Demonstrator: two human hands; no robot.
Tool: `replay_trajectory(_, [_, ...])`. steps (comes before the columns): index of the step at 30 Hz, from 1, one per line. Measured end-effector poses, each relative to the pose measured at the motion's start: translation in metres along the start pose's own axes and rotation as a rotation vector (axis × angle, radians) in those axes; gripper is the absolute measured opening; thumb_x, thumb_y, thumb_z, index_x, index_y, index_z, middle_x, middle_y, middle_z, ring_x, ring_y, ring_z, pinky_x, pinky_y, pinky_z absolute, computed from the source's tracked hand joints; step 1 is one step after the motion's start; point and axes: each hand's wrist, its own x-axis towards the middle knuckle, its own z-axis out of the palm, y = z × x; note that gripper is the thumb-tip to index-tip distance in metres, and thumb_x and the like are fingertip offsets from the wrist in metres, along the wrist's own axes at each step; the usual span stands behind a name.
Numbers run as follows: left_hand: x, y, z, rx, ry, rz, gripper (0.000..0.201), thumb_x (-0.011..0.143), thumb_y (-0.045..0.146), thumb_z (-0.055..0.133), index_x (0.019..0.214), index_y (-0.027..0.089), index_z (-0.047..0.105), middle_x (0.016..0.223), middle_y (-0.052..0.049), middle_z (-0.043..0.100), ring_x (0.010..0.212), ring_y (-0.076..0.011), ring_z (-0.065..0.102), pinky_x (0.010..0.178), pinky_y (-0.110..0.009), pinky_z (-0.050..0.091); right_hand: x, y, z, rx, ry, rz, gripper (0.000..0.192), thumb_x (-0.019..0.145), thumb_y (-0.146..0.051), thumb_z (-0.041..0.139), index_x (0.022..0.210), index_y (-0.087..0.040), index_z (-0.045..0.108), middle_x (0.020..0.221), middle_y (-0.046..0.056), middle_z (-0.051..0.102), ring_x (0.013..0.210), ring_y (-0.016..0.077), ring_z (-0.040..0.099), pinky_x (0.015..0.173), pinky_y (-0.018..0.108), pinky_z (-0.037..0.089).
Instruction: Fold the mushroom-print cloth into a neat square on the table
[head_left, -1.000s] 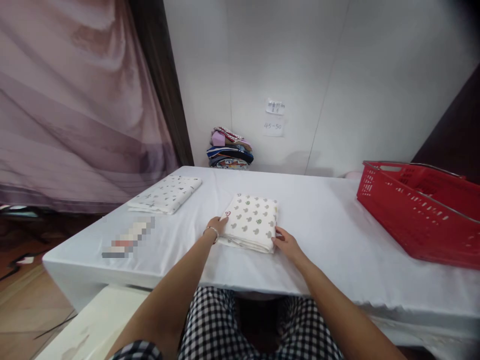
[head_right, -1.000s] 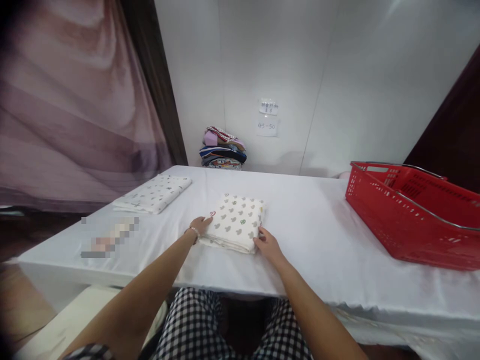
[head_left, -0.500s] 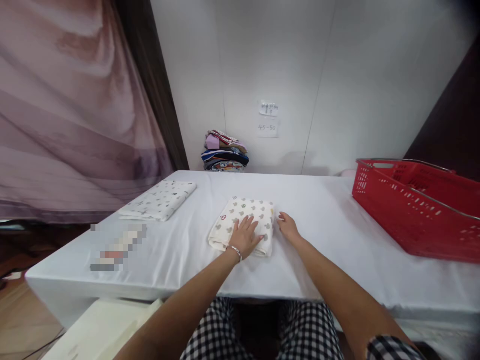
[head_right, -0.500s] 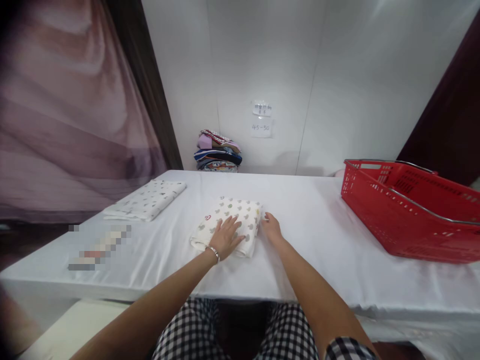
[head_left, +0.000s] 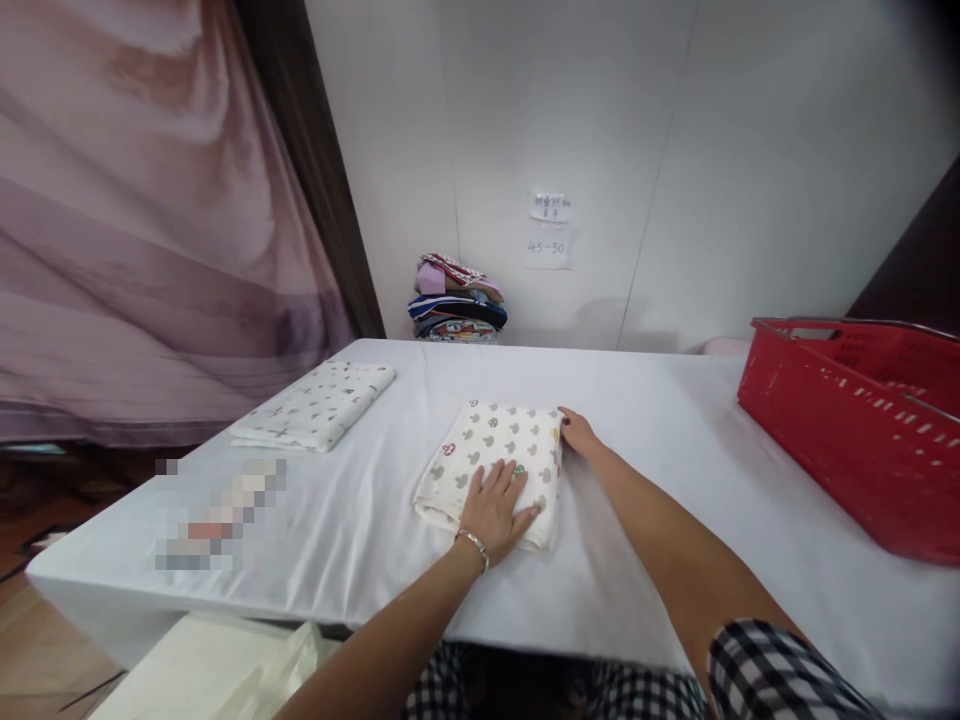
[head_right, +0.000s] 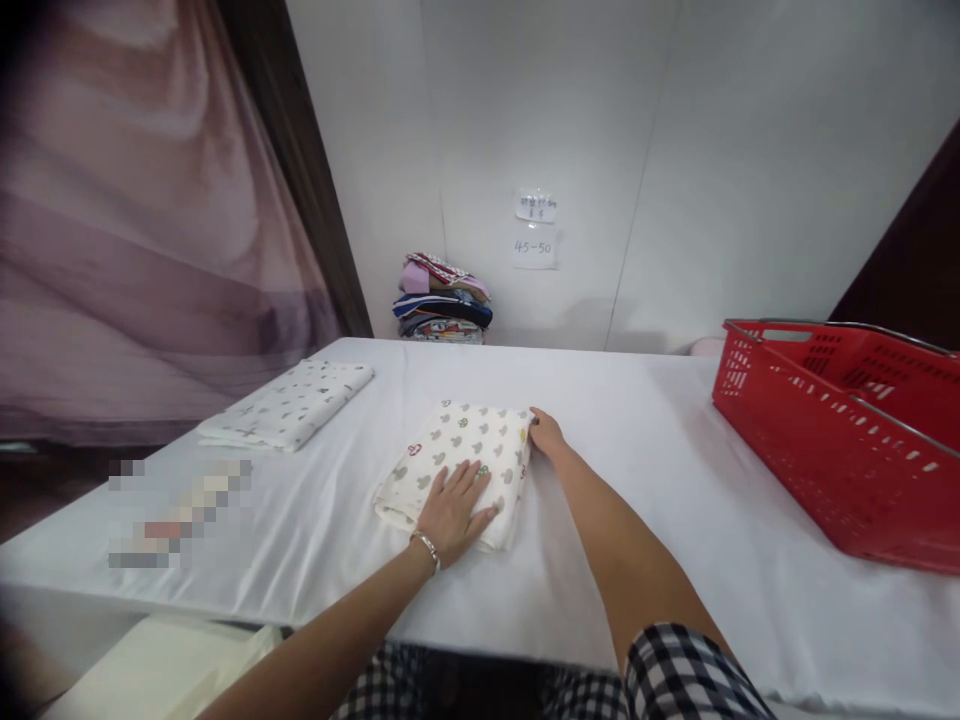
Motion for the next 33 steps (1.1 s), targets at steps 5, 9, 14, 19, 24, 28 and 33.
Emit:
replay_trajectory(5, [-0.002,0.001,0.000,0.011,0.012,0.018,0.054,0.090,0.052,0.031,0.135,0.024,0.041,0.143,-0.006,0.039,0.134,-0.0263,0.029,0.109,-0.050,0.020,0.008,0.007,-0.006,-0.048,0.014,-0.075,0.039,0.071,-0.011,0.046,0.101,-0.022,0.068,0.100,0.002,0.068,0.093,0.0171,0.060,0.082,0.024,0.043])
replay_trajectory(9, [-0.001,0.002,-0.002,0.014,-0.023,0.013,0.053,0.091,0.052,0.029,0.136,0.025,0.040,0.144,-0.006,0.037,0.134,-0.0267,0.028,0.109,-0.051,0.020,0.011,0.012,-0.007,-0.071,0.033,-0.085,0.040,0.072,-0.013,0.045,0.101,-0.025,0.069,0.103,0.000,0.068,0.097,0.0170,0.058,0.083,0.024,0.042])
replay_trajectory(14, [0.000,0.002,-0.002,0.018,-0.058,0.003,0.053,0.091,0.052,0.027,0.136,0.027,0.040,0.145,-0.005,0.036,0.135,-0.0267,0.026,0.109,-0.052,0.019,0.015,0.013,-0.006,-0.085,-0.005,-0.096,0.038,0.072,-0.012,0.046,0.098,-0.026,0.070,0.102,0.000,0.069,0.095,0.0163,0.060,0.081,0.023,0.043])
replay_trajectory(19, [0.000,0.002,0.001,0.018,-0.052,0.000,0.054,0.090,0.054,0.026,0.136,0.027,0.039,0.145,-0.005,0.035,0.135,-0.0261,0.025,0.110,-0.051,0.019,0.016,0.008,-0.015,-0.112,-0.016,-0.053,0.039,0.071,-0.011,0.047,0.101,-0.021,0.070,0.098,0.003,0.070,0.092,0.0176,0.062,0.082,0.025,0.045])
replay_trajectory(24, [0.000,0.002,0.004,0.016,-0.050,-0.009,0.054,0.090,0.054,0.026,0.136,0.028,0.039,0.146,-0.005,0.034,0.135,-0.0261,0.025,0.109,-0.053,0.019,-0.023,-0.023,-0.012,-0.159,0.129,-0.119,0.048,0.080,-0.015,0.039,0.126,-0.015,0.054,0.133,0.008,0.051,0.124,0.0187,0.043,0.104,0.032,0.032])
replay_trajectory(28, [0.002,0.004,0.004,0.011,-0.029,-0.009,0.054,0.090,0.054,0.028,0.135,0.026,0.041,0.144,-0.006,0.037,0.135,-0.0260,0.026,0.109,-0.053,0.019,-0.083,-0.047,0.012,-0.345,0.005,-0.464,0.044,0.088,-0.035,0.041,0.129,-0.021,0.051,0.139,0.007,0.044,0.133,0.0220,0.028,0.110,0.043,0.019])
replay_trajectory(33, [0.000,0.009,-0.001,-0.001,-0.021,-0.011,0.051,0.090,0.050,0.031,0.131,0.023,0.045,0.139,-0.008,0.044,0.133,-0.0260,0.030,0.108,-0.053,0.020,-0.120,-0.055,0.021,-0.494,-0.212,-0.356,0.045,0.094,-0.044,0.029,0.132,-0.026,0.045,0.145,0.005,0.034,0.137,0.0220,0.021,0.107,0.052,0.014])
